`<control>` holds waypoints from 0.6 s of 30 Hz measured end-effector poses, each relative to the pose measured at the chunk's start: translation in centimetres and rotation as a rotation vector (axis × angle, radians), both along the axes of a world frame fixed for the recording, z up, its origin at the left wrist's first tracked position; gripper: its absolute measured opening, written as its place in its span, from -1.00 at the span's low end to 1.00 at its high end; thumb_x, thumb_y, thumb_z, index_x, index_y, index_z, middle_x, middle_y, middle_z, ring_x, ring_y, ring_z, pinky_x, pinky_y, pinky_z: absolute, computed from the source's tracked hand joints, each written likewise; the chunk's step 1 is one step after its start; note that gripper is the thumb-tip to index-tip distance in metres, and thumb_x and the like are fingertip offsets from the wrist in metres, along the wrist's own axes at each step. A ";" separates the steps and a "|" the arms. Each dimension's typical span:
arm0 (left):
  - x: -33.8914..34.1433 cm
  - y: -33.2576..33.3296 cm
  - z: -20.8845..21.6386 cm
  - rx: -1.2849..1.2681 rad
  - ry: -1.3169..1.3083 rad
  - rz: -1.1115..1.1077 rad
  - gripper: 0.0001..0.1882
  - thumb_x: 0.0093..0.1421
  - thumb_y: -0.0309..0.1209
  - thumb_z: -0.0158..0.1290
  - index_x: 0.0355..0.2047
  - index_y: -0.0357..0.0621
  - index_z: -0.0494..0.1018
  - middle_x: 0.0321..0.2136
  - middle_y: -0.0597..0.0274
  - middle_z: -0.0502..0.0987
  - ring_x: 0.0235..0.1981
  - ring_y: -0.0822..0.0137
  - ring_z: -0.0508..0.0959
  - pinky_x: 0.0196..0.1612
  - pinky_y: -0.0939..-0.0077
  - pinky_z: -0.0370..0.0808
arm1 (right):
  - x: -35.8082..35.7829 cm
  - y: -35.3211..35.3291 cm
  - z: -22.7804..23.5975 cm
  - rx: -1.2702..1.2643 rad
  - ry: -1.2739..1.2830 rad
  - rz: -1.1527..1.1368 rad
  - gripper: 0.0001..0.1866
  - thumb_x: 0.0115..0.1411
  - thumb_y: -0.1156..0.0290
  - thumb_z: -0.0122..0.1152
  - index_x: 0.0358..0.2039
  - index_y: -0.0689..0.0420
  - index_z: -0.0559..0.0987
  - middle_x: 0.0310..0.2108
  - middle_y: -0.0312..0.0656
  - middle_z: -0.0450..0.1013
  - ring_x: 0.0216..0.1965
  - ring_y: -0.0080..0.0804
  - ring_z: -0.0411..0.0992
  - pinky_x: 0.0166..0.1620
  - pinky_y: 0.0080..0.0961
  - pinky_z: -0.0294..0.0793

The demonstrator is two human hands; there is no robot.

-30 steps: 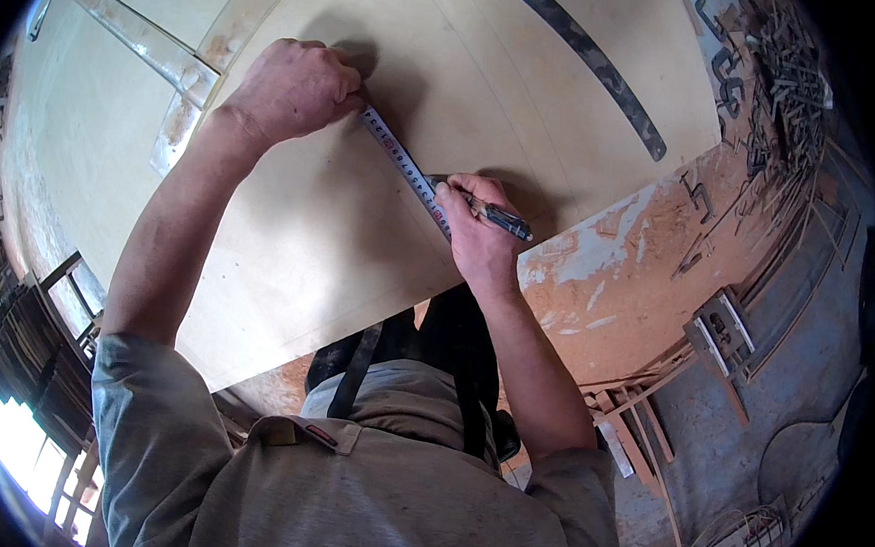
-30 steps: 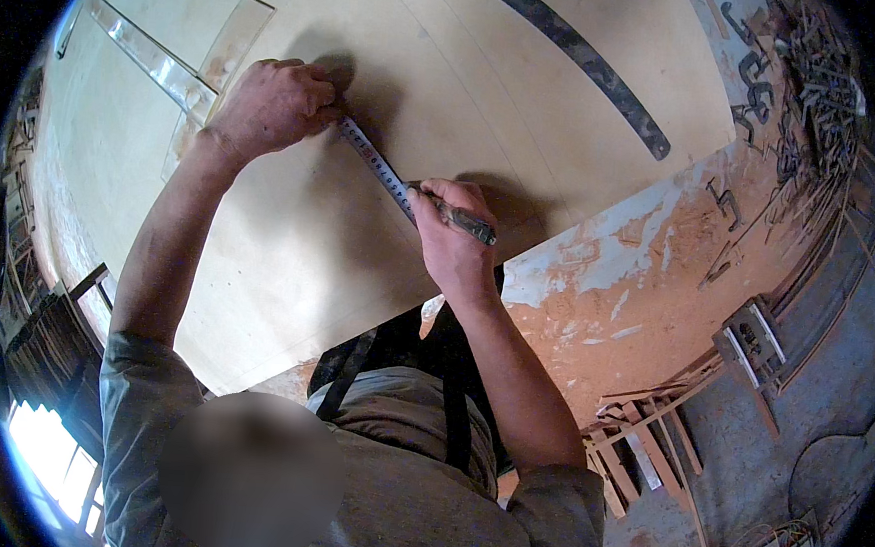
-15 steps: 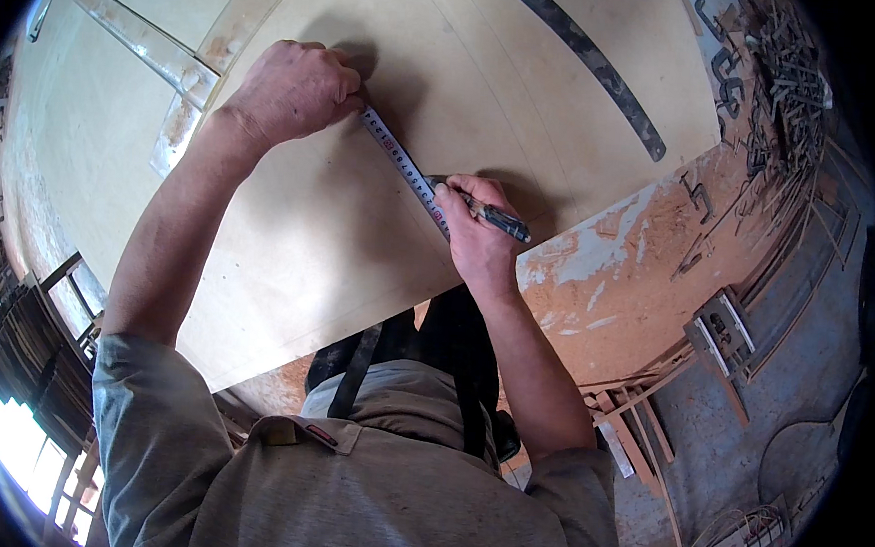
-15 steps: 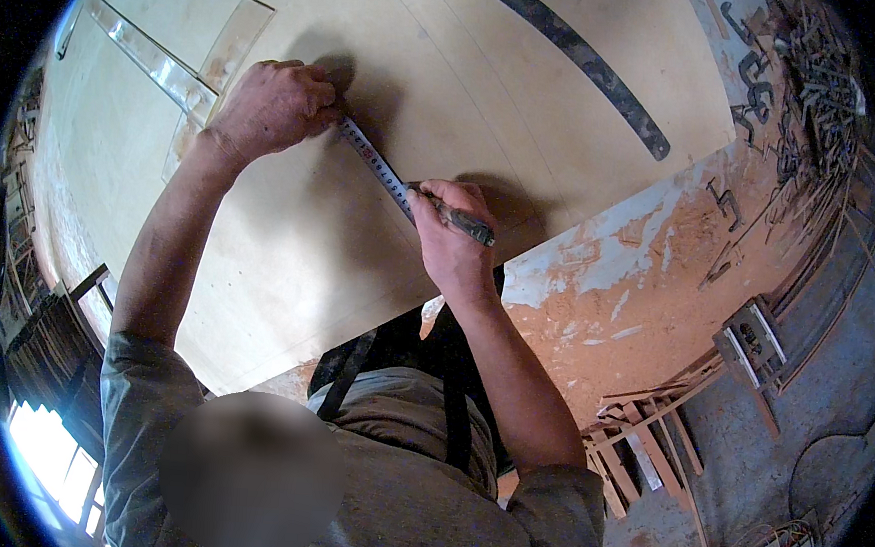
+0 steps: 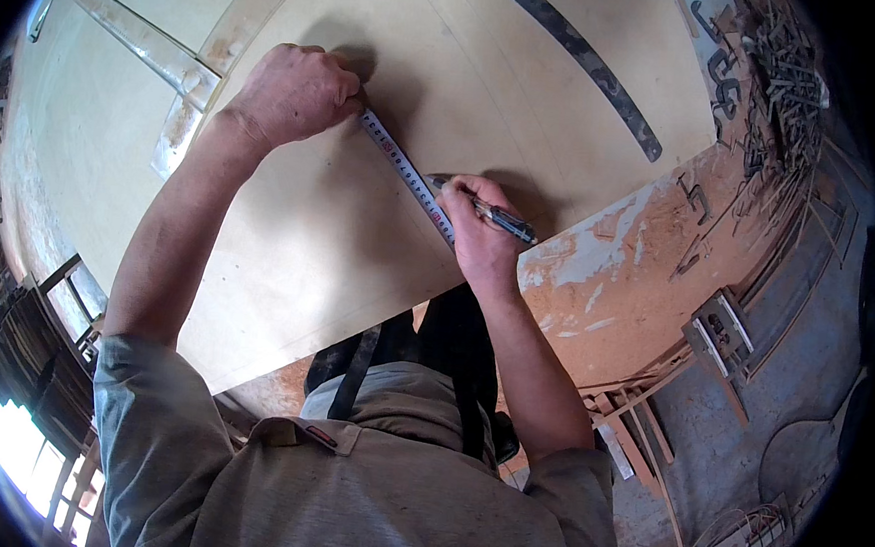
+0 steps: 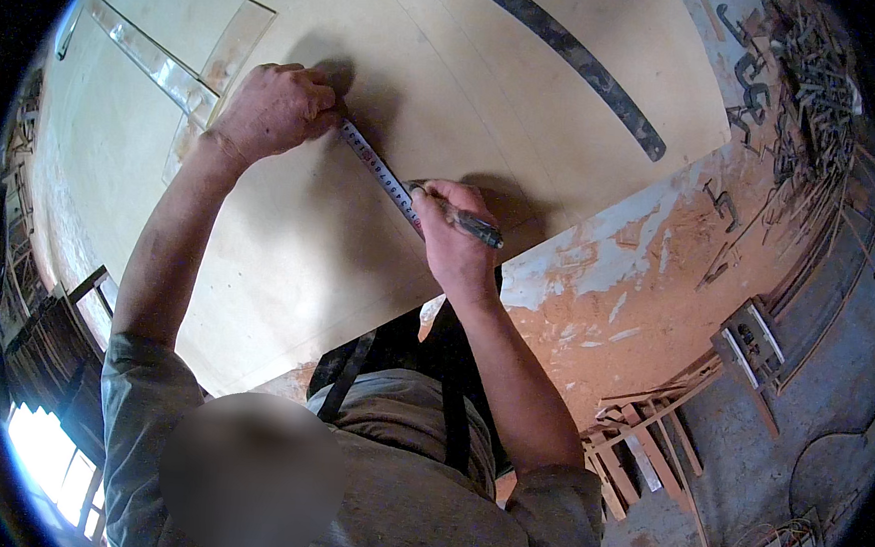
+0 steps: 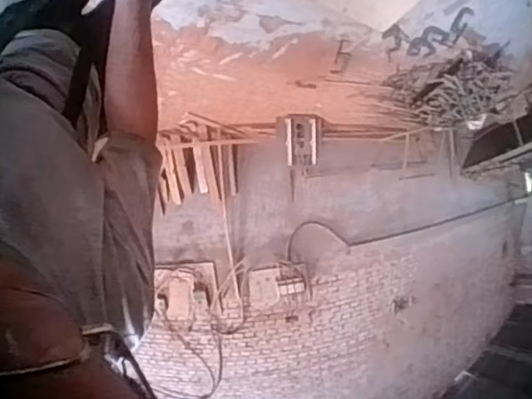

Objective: The person measures a large sheet of plywood with a tape measure and marks points with a pen. They then use a straightedge to draw straight lines connecting the marks on the plywood.

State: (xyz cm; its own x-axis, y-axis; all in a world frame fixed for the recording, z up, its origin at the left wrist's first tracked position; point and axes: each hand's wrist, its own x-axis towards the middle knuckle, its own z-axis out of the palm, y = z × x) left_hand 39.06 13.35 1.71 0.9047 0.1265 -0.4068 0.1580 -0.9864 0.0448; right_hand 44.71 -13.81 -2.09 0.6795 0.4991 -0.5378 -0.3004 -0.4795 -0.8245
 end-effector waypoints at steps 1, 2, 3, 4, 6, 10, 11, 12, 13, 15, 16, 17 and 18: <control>0.0 0.0 0.0 -0.005 -0.007 -0.003 -0.77 0.22 -0.20 0.15 -0.45 -0.06 0.57 -0.40 0.24 0.56 -0.31 0.21 0.62 -0.17 0.26 0.60 | 0.0 -0.1 0.0 0.013 0.015 -0.008 -0.71 0.27 0.28 0.27 -0.18 0.27 0.62 -0.30 -0.12 0.55 -0.35 -0.46 0.55 -0.28 -0.48 0.55; 0.0 0.0 0.0 -0.009 -0.014 -0.006 -0.77 0.22 -0.20 0.15 -0.45 -0.06 0.57 -0.40 0.24 0.56 -0.31 0.21 0.62 -0.17 0.26 0.60 | 0.0 -0.2 -0.1 0.025 0.030 -0.016 -0.71 0.27 0.27 0.26 -0.18 0.27 0.62 -0.30 -0.12 0.55 -0.35 -0.47 0.55 -0.27 -0.48 0.54; 0.0 0.1 0.0 -0.013 -0.021 -0.009 -0.77 0.22 -0.20 0.15 -0.46 -0.06 0.57 -0.40 0.24 0.56 -0.31 0.21 0.62 -0.18 0.26 0.60 | 0.0 -0.2 -0.1 0.038 0.045 -0.024 -0.70 0.28 0.26 0.25 -0.19 0.27 0.62 -0.30 -0.12 0.55 -0.34 -0.47 0.54 -0.27 -0.48 0.54; 0.0 0.2 -0.1 -0.017 -0.025 -0.013 -0.77 0.23 -0.20 0.15 -0.46 -0.06 0.57 -0.40 0.24 0.56 -0.31 0.21 0.62 -0.18 0.26 0.60 | 0.0 -0.2 -0.1 0.038 0.046 -0.026 -0.70 0.28 0.26 0.24 -0.19 0.27 0.62 -0.31 -0.13 0.55 -0.34 -0.47 0.54 -0.25 -0.48 0.54; -0.2 0.4 -0.3 -0.024 -0.033 -0.020 -0.76 0.23 -0.20 0.14 -0.47 -0.06 0.56 -0.41 0.25 0.56 -0.31 0.20 0.62 -0.18 0.25 0.60 | 0.0 -0.2 -0.1 0.037 0.048 -0.032 -0.70 0.28 0.25 0.23 -0.19 0.27 0.61 -0.32 -0.14 0.56 -0.33 -0.47 0.53 -0.23 -0.47 0.53; -0.1 0.2 -0.2 -0.011 -0.016 -0.008 -0.76 0.23 -0.20 0.13 -0.48 -0.05 0.56 -0.41 0.24 0.57 -0.31 0.19 0.62 -0.18 0.25 0.60 | 0.0 -0.2 0.1 0.041 0.049 -0.034 -0.68 0.28 0.23 0.23 -0.17 0.26 0.60 -0.33 -0.16 0.56 -0.31 -0.45 0.54 -0.19 -0.46 0.53; 0.0 0.2 -0.2 -0.012 -0.018 -0.007 -0.76 0.23 -0.20 0.13 -0.48 -0.05 0.56 -0.41 0.24 0.58 -0.31 0.18 0.62 -0.18 0.25 0.60 | 0.1 -0.2 0.2 0.039 0.041 -0.028 -0.68 0.29 0.23 0.22 -0.17 0.26 0.60 -0.34 -0.16 0.56 -0.31 -0.46 0.54 -0.19 -0.46 0.53; 0.0 0.2 -0.2 -0.012 -0.021 -0.007 -0.76 0.23 -0.20 0.13 -0.48 -0.05 0.56 -0.41 0.24 0.58 -0.31 0.18 0.62 -0.18 0.24 0.60 | 0.1 -0.2 0.3 0.037 0.033 -0.022 -0.68 0.30 0.24 0.22 -0.16 0.26 0.59 -0.34 -0.17 0.56 -0.30 -0.46 0.54 -0.18 -0.47 0.53; 0.0 0.2 -0.2 -0.013 -0.022 -0.010 -0.76 0.23 -0.19 0.12 -0.47 -0.05 0.56 -0.41 0.24 0.58 -0.31 0.18 0.62 -0.18 0.24 0.60 | 0.1 -0.2 0.5 0.061 0.050 -0.044 -0.69 0.31 0.24 0.21 -0.15 0.26 0.59 -0.35 -0.17 0.57 -0.29 -0.48 0.54 -0.19 -0.48 0.53; -0.1 0.3 -0.3 -0.014 -0.024 -0.017 -0.76 0.23 -0.19 0.11 -0.47 -0.05 0.57 -0.40 0.25 0.58 -0.31 0.18 0.62 -0.18 0.24 0.60 | 0.0 -0.4 0.9 0.109 0.084 -0.090 -0.70 0.33 0.25 0.19 -0.14 0.27 0.58 -0.35 -0.18 0.57 -0.28 -0.50 0.53 -0.19 -0.50 0.53; -0.1 0.2 -0.3 -0.011 -0.023 -0.021 -0.76 0.24 -0.19 0.11 -0.47 -0.05 0.57 -0.40 0.26 0.58 -0.31 0.18 0.62 -0.18 0.24 0.60 | -0.1 -0.7 1.0 0.110 0.095 -0.118 -0.70 0.34 0.26 0.19 -0.14 0.27 0.57 -0.36 -0.19 0.56 -0.28 -0.52 0.53 -0.20 -0.51 0.52; 0.0 0.3 -0.3 -0.008 -0.022 -0.026 -0.75 0.24 -0.18 0.11 -0.46 -0.04 0.57 -0.39 0.26 0.58 -0.31 0.18 0.62 -0.19 0.24 0.60 | -0.2 -1.1 1.1 0.112 0.106 -0.146 -0.71 0.35 0.27 0.18 -0.14 0.27 0.57 -0.37 -0.21 0.56 -0.29 -0.53 0.52 -0.21 -0.53 0.51; 0.0 0.3 -0.2 -0.005 -0.021 -0.030 -0.75 0.24 -0.18 0.11 -0.46 -0.04 0.56 -0.39 0.27 0.58 -0.31 0.18 0.62 -0.19 0.23 0.60 | -0.3 -1.5 1.3 0.114 0.117 -0.174 -0.71 0.36 0.27 0.17 -0.14 0.28 0.56 -0.38 -0.22 0.55 -0.29 -0.55 0.51 -0.22 -0.55 0.50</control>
State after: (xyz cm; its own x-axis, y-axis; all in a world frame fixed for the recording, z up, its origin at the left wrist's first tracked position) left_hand 39.05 13.61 1.49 0.9165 0.0970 -0.3882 0.1270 -0.9905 0.0524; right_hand 44.45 -15.32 -0.84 0.6965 0.4420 -0.5652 -0.4674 -0.3183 -0.8248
